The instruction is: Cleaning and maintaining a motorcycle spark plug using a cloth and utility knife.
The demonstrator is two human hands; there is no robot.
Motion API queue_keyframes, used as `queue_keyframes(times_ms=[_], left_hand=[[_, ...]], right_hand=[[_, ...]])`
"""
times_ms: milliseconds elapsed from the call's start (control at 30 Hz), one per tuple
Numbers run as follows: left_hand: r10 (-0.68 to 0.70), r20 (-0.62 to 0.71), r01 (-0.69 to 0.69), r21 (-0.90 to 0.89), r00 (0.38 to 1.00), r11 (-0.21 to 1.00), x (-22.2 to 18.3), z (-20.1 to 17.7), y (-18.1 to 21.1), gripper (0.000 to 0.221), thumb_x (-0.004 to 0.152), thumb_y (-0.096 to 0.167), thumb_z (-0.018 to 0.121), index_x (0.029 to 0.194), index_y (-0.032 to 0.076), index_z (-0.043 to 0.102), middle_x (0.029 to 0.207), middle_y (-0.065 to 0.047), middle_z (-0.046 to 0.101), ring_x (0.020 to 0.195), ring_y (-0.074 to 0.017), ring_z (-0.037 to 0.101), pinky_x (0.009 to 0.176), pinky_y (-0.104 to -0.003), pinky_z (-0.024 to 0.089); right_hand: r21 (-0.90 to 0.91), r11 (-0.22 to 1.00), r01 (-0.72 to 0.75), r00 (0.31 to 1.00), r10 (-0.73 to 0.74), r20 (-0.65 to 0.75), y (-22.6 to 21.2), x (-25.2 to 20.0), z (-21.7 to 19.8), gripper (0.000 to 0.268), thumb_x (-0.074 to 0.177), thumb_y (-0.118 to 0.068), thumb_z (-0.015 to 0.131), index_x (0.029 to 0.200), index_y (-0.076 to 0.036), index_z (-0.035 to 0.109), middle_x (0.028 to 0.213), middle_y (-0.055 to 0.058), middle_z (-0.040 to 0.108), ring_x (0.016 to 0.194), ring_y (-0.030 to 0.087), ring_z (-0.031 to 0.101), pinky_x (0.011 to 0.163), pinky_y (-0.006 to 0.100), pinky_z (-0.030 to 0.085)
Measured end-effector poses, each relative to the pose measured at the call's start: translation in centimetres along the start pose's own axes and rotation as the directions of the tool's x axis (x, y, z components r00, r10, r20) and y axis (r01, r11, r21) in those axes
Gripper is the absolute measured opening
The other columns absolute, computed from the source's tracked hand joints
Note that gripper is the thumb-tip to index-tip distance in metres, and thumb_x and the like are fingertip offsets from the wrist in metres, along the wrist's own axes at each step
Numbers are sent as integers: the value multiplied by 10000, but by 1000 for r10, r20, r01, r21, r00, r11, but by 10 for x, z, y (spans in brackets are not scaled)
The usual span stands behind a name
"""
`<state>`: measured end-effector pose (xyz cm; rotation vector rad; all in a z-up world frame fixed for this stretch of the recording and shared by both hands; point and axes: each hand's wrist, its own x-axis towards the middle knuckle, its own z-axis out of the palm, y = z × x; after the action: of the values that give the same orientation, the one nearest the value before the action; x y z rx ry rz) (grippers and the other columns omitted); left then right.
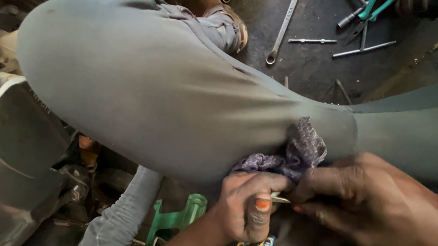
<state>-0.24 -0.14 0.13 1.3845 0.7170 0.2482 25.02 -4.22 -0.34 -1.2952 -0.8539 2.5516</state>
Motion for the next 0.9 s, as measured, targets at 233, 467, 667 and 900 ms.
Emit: queue_keyframes(times_ms=[233,467,667,900], left_hand=[[-34,26,36,-58,999,998,0,-1,-1,581,1164,478,374,1091,-41,628,726,-56,607,618,-153,634,562,-259,518],[7,41,-6,-28,999,1000,2,3,1,543,1221,452,388,1170,-33,625,959,-162,711,805,-246,740,746,-311,608],[1,-99,-7,-62,995,998,-3,3,1,564,1164,462,370,1130,-13,672,1010,-147,740,773,-224,746,713,-298,600],[-86,-200,69,-89,976,994,10,7,25,339,1079,211,548,1297,-32,640,1007,-148,730,833,-202,685,793,-309,559]], right_hand=[[-128,991,-32,999,32,-2,-17,3,-3,157,832,-239,774,985,-213,801,726,-40,821,633,118,708,518,291,592],[-220,958,183,979,-197,-45,6,2,11,150,856,-268,814,998,-221,810,777,-30,758,681,149,716,574,314,574],[-359,871,337,930,-368,-20,20,-4,11,176,849,-274,826,983,-183,758,801,-17,804,715,189,791,629,334,605],[-442,868,227,680,-466,-566,12,-20,12,302,807,-198,773,1090,-125,697,918,54,778,833,231,773,719,339,590]])
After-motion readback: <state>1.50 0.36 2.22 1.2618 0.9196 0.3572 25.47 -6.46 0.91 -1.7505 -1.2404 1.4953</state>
